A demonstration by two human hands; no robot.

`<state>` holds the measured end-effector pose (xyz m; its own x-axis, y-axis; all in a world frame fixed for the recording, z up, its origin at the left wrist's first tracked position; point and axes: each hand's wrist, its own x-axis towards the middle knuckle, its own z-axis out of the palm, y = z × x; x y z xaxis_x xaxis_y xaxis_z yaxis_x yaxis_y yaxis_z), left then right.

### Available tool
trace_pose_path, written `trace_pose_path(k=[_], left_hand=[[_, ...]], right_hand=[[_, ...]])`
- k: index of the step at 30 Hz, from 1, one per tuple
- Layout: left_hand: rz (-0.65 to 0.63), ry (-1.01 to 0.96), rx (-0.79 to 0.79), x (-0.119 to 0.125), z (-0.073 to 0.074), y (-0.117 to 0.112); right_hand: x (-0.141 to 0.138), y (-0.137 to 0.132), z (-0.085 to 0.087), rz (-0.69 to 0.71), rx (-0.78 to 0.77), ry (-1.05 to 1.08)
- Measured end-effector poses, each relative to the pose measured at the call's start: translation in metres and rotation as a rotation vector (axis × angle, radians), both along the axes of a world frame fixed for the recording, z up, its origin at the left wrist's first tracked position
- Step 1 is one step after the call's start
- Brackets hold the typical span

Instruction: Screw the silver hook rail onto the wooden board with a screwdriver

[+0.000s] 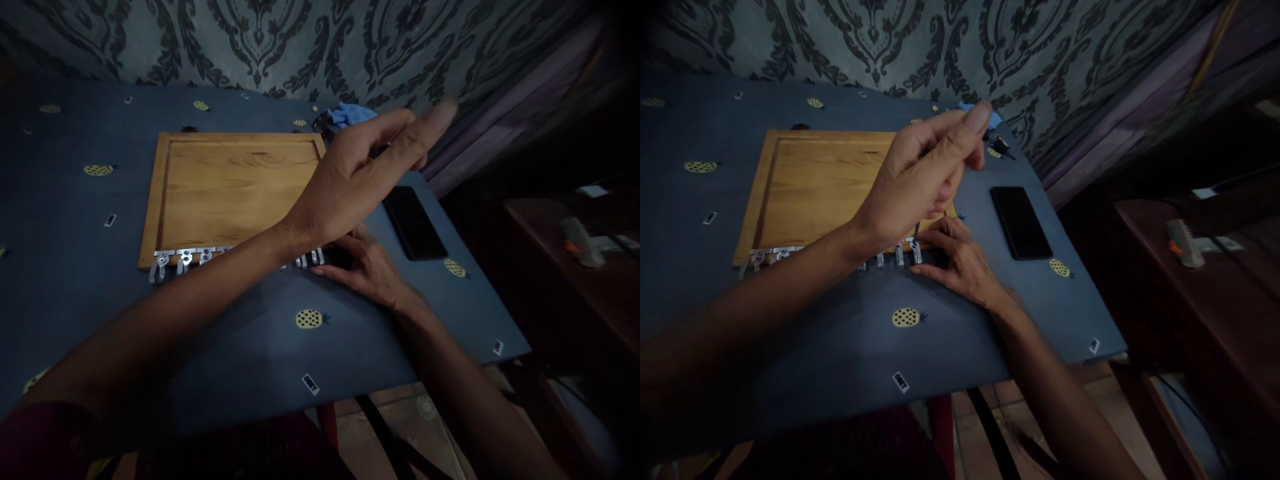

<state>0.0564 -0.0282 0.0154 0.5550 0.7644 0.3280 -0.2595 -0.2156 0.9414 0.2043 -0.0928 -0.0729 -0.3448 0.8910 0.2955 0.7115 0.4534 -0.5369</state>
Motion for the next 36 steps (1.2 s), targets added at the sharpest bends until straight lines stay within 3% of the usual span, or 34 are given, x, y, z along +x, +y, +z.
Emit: trace_pose_path(k=[5, 14, 25, 30, 36], left_hand=[[0.001, -0.015, -0.008, 0.002, -0.008, 0.006], [0.042, 0.092, -0.073, 0.001, -0.002, 0.003], [-0.063, 0.110, 0.010, -0.004, -0.001, 0.009], [0.006, -0.018, -0.016, 0.001, -0.004, 0.004], [0.023, 0.042, 0.039, 0.004, -0.004, -0.007]], right_hand=[[0.000, 0.001, -0.001, 0.001, -0.006, -0.003], [0.001, 0.001, -0.001, -0.001, -0.025, -0.005], [0.000, 0.000, 0.001, -0.010, -0.043, -0.002], [-0.001, -0.001, 0.002, -0.019, -0.033, -0.011], [0.000, 0.000, 0.000, -0.029, -0.043, -0.013]])
